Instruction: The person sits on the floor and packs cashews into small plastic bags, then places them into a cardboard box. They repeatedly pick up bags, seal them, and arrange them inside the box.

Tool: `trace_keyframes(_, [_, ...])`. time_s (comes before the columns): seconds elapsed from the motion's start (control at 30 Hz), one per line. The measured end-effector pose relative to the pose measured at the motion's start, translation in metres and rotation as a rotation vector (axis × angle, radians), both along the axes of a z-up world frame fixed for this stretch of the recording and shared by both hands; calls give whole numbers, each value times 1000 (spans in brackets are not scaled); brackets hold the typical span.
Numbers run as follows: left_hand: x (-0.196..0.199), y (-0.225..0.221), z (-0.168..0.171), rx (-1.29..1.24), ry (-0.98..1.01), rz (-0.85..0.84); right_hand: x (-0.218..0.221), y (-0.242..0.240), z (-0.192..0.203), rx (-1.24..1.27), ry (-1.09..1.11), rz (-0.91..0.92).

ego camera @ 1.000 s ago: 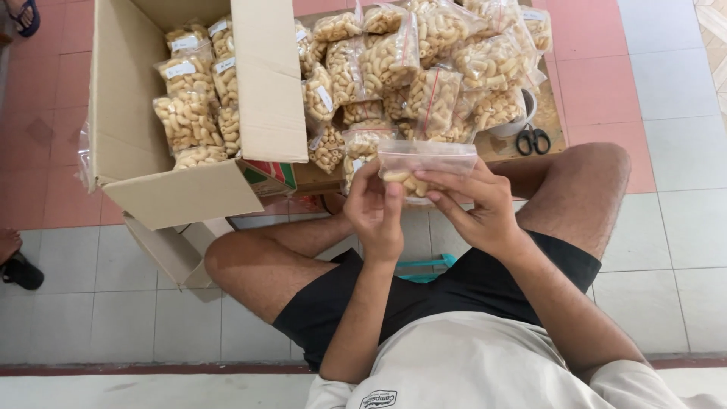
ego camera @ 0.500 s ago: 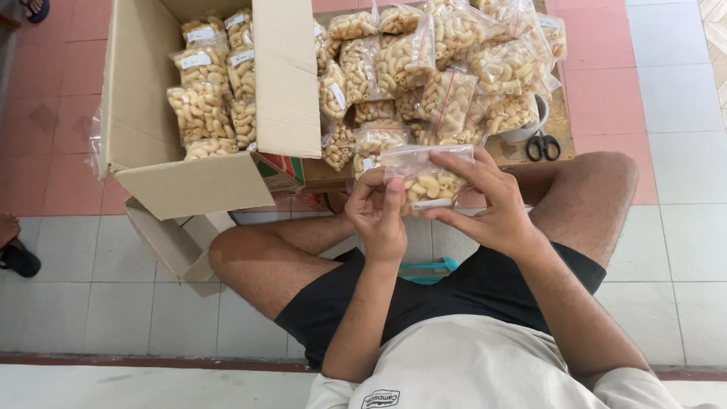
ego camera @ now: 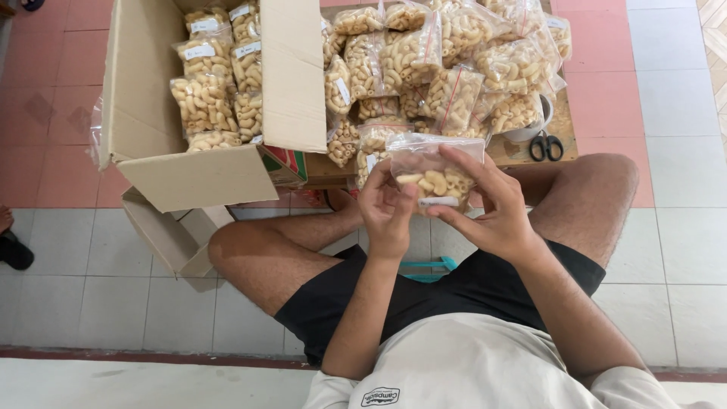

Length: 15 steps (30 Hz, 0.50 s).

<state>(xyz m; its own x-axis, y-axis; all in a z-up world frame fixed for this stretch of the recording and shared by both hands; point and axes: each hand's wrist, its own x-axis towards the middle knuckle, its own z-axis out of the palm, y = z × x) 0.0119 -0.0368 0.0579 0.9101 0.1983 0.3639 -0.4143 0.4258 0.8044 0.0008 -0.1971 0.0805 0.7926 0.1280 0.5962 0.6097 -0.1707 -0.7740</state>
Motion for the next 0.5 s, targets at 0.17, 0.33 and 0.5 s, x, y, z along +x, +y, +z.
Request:
trace_keyframes(0.17, [2,2,-32,59,-35,126,4,7,16,-95,-21,9])
trace_keyframes(0.33, [1,8,-38,114,-90,250,2,11,29,-157,-11,20])
trace_keyframes(0.5, [-6,11,-12,205,-95,341,1,13,38,-235,-62,22])
